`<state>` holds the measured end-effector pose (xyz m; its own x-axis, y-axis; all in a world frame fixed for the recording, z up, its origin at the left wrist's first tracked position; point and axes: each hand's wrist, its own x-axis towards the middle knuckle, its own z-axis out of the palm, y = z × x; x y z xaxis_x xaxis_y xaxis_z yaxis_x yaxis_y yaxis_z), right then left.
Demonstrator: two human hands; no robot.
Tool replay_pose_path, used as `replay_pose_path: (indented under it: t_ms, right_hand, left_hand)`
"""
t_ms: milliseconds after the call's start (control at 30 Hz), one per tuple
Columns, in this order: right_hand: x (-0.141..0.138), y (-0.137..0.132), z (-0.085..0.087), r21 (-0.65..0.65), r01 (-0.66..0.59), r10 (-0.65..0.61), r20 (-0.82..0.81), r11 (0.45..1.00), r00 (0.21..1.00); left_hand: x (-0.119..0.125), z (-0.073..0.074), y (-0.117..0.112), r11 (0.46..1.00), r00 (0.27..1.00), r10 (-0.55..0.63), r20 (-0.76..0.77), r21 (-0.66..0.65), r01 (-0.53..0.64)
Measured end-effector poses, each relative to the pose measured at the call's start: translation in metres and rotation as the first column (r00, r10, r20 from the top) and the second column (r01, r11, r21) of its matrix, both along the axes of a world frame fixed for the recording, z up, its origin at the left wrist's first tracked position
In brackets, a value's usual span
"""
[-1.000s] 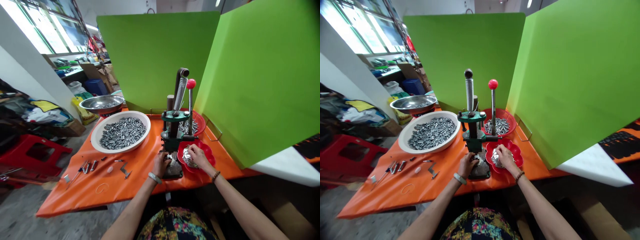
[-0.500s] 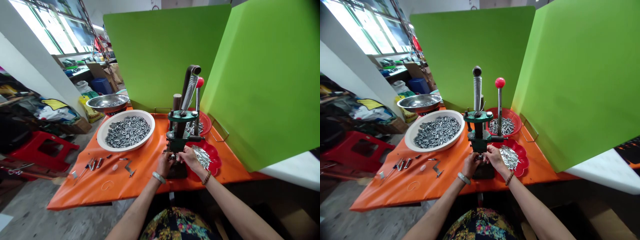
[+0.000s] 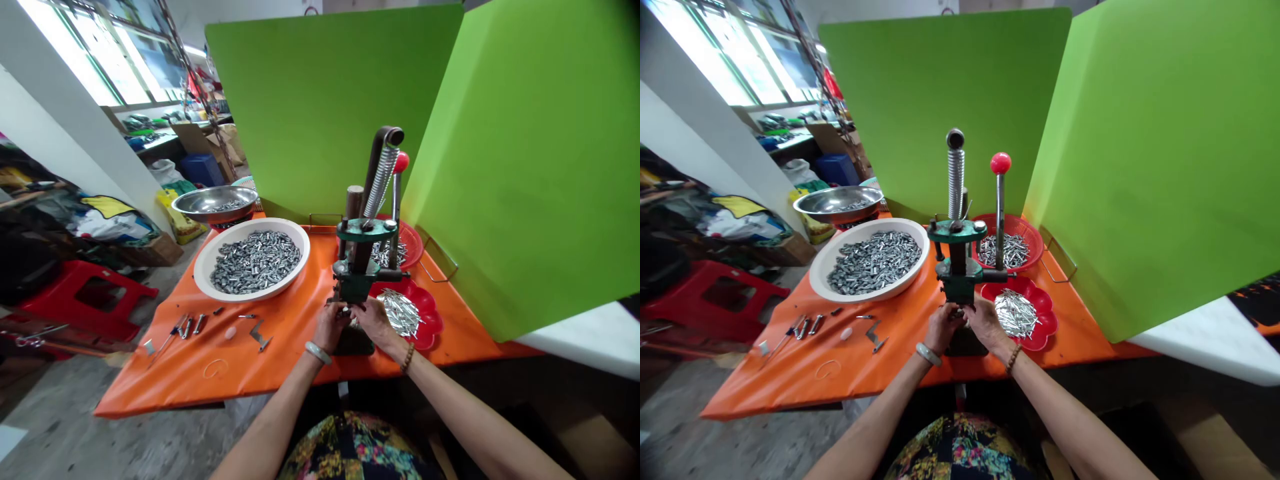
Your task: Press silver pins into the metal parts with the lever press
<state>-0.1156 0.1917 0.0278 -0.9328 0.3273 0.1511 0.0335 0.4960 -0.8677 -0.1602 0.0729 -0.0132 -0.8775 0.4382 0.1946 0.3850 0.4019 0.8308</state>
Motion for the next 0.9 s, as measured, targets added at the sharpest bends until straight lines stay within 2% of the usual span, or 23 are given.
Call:
replay_pose_path:
  t_ms: [167, 433, 633, 767, 900]
  right_hand:
    - [-0.004, 0.003, -0.005, -0.003, 0.053, -0.053, 0.026, 0.999, 0.998]
    - [-0.001, 0.003, -0.011, 0.020, 0.067, -0.067, -0.020, 0.998, 0.998]
    - [0.003, 0.004, -0.010, 0.114, 0.011, 0.000, -0.103, 0.993, 0.995]
    - [0.007, 0.004, -0.008, 0.163, -0.014, 0.042, -0.170, 0.987, 0.985]
    - [0.008, 0.005, -0.002, 0.143, -0.001, 0.019, -0.120, 0.990, 0.993]
  left_hand:
    - [0.000, -0.001, 0.001, 1.000, 0.999, 0.021, -0.047, -0.013, -0.021]
    - [-0.001, -0.005, 0.001, 1.000, 0.996, 0.022, -0.092, -0.005, -0.023]
    - [-0.001, -0.004, 0.000, 1.000, 0.997, 0.005, -0.082, -0.002, -0.005]
    - [0.005, 0.000, 0.002, 0.996, 0.989, 0.075, -0.130, 0.050, -0.069]
    - [0.011, 0.006, 0.007, 0.987, 0.983, 0.125, -0.137, 0.122, -0.109]
